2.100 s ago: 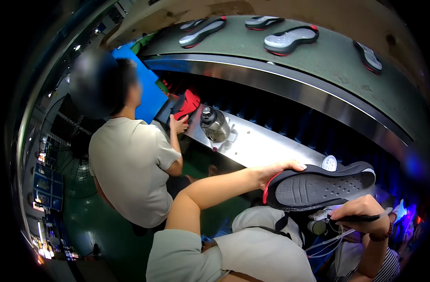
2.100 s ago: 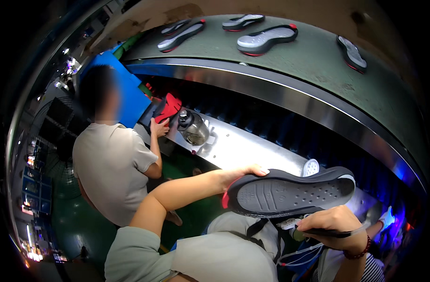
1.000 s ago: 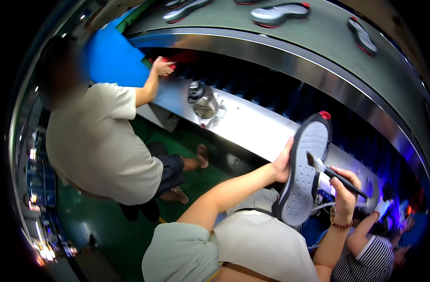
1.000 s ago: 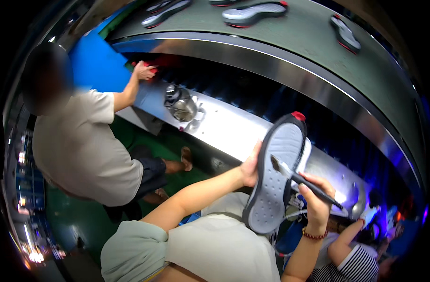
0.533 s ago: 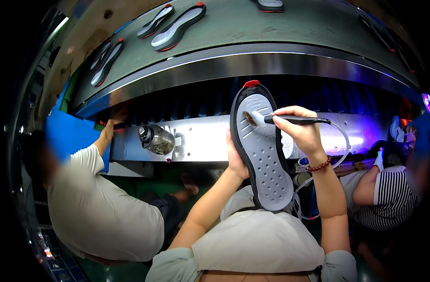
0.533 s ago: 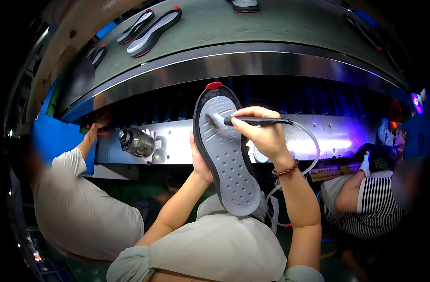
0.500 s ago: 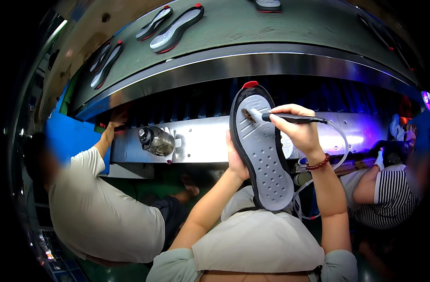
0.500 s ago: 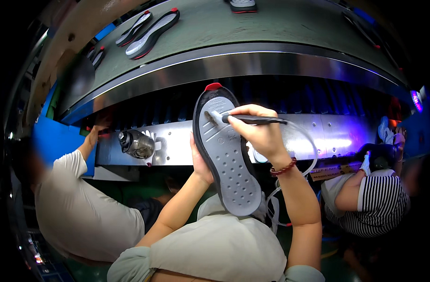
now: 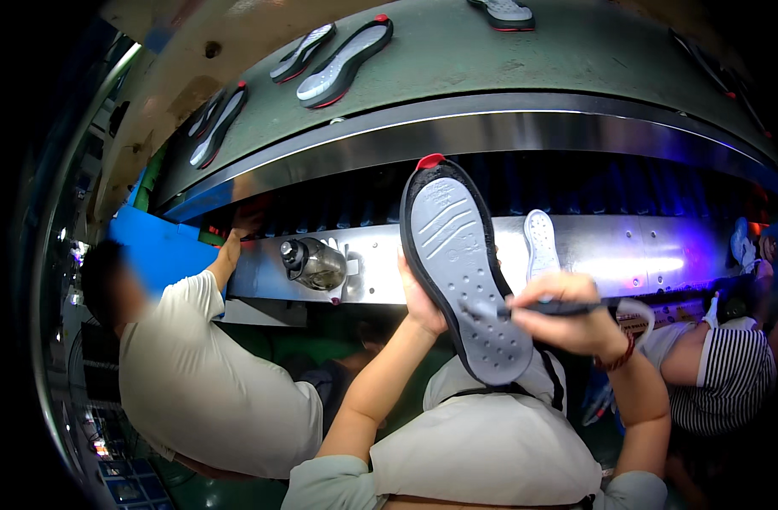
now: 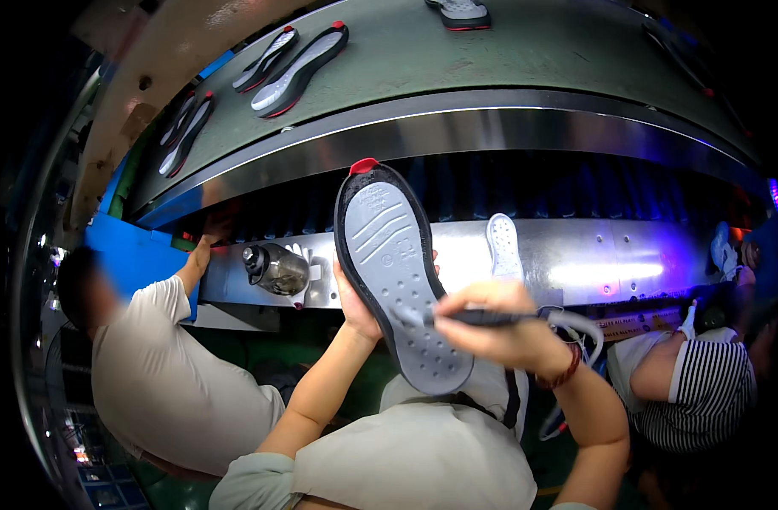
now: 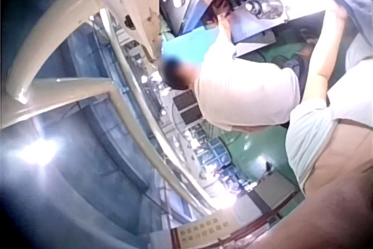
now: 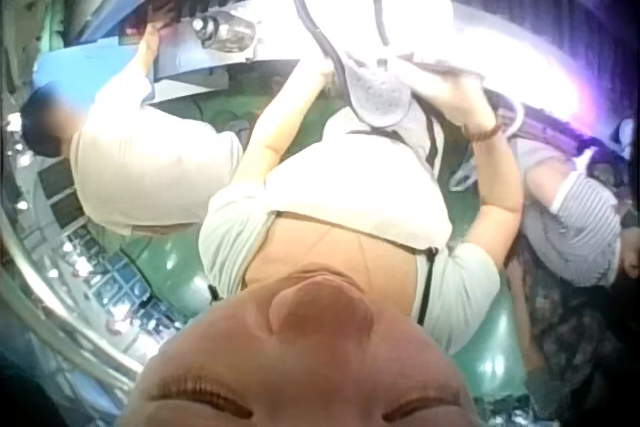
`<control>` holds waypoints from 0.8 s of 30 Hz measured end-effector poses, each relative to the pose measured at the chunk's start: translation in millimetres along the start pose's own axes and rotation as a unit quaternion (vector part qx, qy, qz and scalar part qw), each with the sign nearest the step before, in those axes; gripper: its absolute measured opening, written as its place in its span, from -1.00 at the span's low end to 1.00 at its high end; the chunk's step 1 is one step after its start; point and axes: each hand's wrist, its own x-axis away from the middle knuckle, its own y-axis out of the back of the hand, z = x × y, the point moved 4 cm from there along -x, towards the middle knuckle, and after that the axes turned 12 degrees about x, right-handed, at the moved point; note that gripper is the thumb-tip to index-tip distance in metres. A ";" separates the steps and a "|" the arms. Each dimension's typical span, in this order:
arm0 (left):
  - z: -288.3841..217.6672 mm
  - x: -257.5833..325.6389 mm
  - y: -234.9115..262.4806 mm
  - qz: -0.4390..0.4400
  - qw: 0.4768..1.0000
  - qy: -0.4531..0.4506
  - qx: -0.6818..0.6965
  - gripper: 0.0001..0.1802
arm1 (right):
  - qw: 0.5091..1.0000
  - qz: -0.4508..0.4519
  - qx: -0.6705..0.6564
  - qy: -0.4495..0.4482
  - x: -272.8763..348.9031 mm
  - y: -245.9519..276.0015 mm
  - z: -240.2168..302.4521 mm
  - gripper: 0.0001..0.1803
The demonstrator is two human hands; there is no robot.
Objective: The person applies glue to the sole of a grey slipper using a brush, then places it on a conveyor belt. The person repeats this process for multiple slippers, picking them up from the belt, applying glue, and placing them back.
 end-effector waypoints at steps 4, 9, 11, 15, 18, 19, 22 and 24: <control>27.9 3.5 -35.3 0.088 0.993 0.079 0.016 -0.08 | 0.981 -0.137 -0.096 -0.096 -39.6 16.5 -8.5 -0.87; 26.6 9.4 -29.8 0.058 0.994 0.041 0.082 -0.11 | 0.997 -0.054 -0.027 0.057 -33.8 -7.6 11.8 -0.85; 20.3 9.0 -25.2 0.072 0.983 0.034 0.163 -0.12 | 0.987 0.009 -0.150 0.057 -29.2 -6.7 16.4 -0.86; 28.9 16.0 -49.9 0.100 0.992 0.078 0.020 -0.09 | 0.985 -0.107 -0.083 -0.102 -38.4 19.1 4.8 -0.86; 24.5 13.5 -38.2 0.065 0.990 0.045 0.117 -0.12 | 0.999 -0.034 -0.036 -0.001 -31.7 5.4 12.0 -0.85; 21.5 13.1 -36.1 0.095 0.986 0.035 0.130 -0.13 | 0.998 0.001 -0.045 0.036 -27.2 -1.1 15.2 -0.84; 11.0 15.8 -41.8 0.002 0.999 -0.026 -0.037 -0.10 | 0.971 0.048 -0.228 -0.049 -15.6 2.4 9.2 -0.87; 5.1 11.6 -46.0 0.029 0.999 -0.029 -0.026 -0.09 | 0.978 -0.015 -0.173 -0.112 -17.7 9.6 0.0 -0.87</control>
